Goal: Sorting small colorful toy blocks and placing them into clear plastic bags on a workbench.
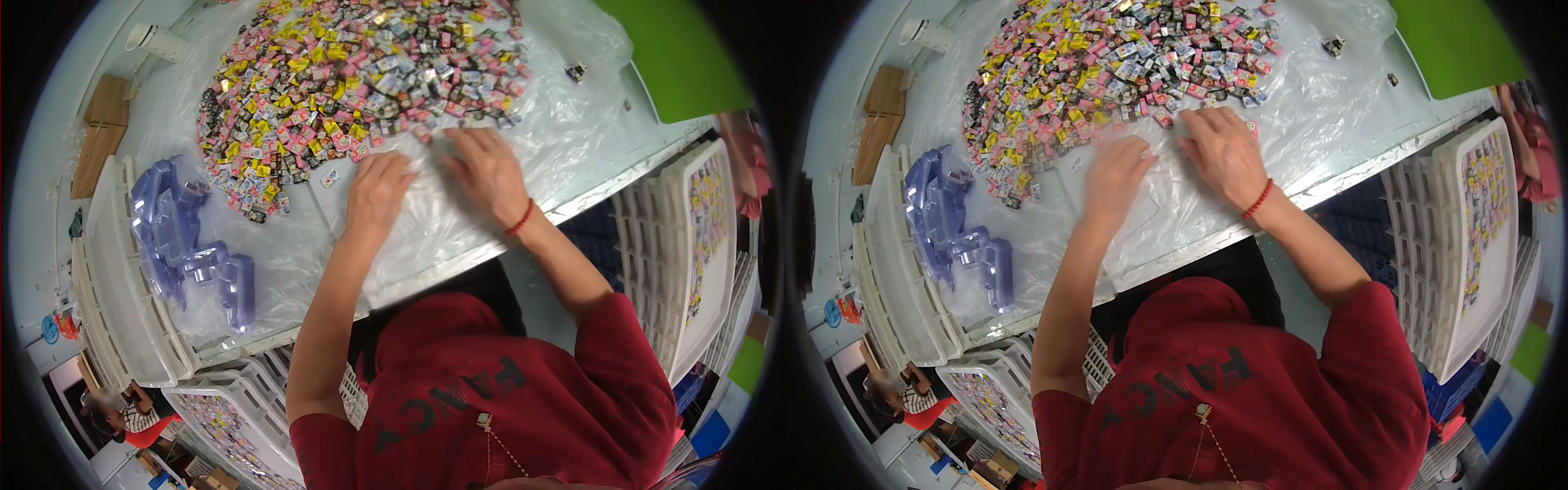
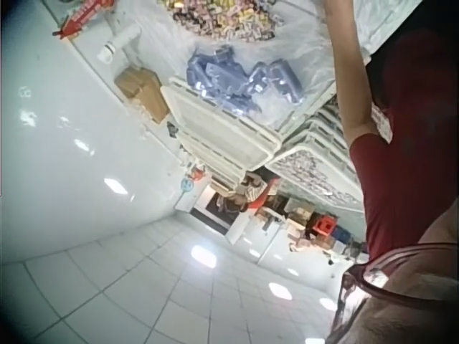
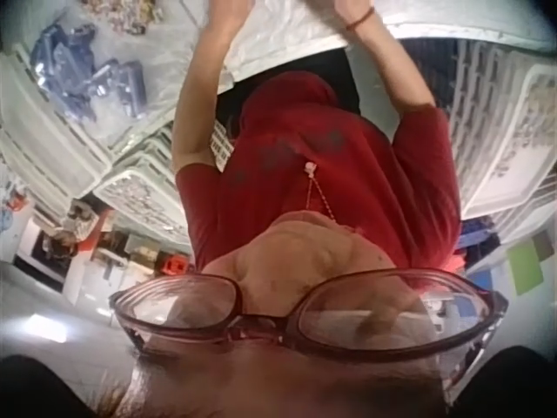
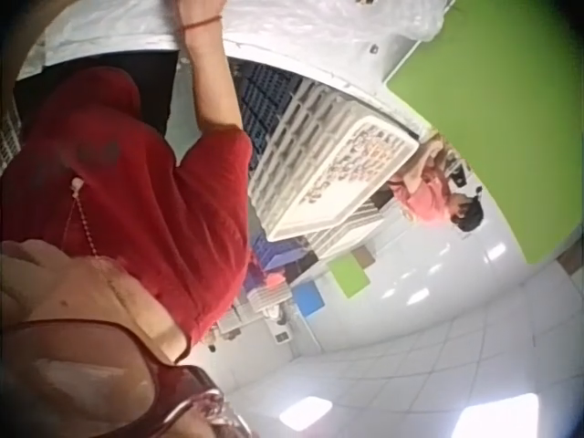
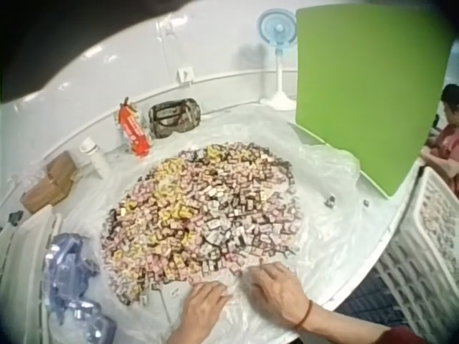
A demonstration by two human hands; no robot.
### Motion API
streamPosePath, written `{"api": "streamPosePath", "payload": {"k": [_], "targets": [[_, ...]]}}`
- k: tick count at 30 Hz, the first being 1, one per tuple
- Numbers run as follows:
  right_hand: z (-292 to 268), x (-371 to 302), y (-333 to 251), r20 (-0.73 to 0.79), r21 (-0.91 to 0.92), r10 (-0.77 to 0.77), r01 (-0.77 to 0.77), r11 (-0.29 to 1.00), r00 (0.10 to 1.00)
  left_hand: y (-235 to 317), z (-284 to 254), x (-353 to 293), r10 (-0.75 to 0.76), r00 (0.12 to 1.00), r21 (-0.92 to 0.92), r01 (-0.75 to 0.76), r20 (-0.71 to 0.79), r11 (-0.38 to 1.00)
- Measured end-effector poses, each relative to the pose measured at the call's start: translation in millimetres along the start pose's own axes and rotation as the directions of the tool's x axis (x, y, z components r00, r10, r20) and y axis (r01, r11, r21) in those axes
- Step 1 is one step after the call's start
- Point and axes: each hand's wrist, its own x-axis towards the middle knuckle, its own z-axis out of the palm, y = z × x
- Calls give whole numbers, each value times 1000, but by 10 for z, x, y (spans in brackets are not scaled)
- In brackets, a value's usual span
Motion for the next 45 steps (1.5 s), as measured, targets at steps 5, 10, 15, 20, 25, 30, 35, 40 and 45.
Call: {"api": "streamPosePath", "payload": {"k": [5, 10, 15, 20, 25, 30, 35, 40, 45], "targets": [[-170, -129, 242, -28, -172, 75, -78, 982, 997, 95, -10, 23, -9, 999, -83, 14, 49, 996], [-68, 74, 339, -6, -212, -11, 10, 977, 1000, 195, 165, 155, 22, 996, -207, -3, 88, 978], [4, 67, 433, 52, -247, 11, 2, 969, 999, 212, 170, 248, 17, 993, -200, 7, 117, 980], [-44, 92, 503, 145, -175, -86, 111, 978, 986, 139, 249, 264, 95, 990, -201, -72, 105, 977], [-98, 120, 642, 228, -123, -130, 161, 979, 965, 202, 379, 267, 116, 990, -141, -104, 85, 985], [-46, 104, 617, 202, -133, -163, 192, 972, 966, 454, 73, -8, -34, 999, -200, 27, -35, 979], [-115, 107, 320, 171, -115, -267, 289, 950, 948, 344, -917, -710, -518, 819, -293, 446, -248, 846], [133, -60, -393, 174, 269, -297, 245, 931, 939, 593, -997, -1096, -579, 777, -235, 532, -247, 814], [383, -198, -752, 250, 378, -355, 246, 892, 901, 532, -736, -1145, -413, 883, -142, 389, -224, 910]]}}
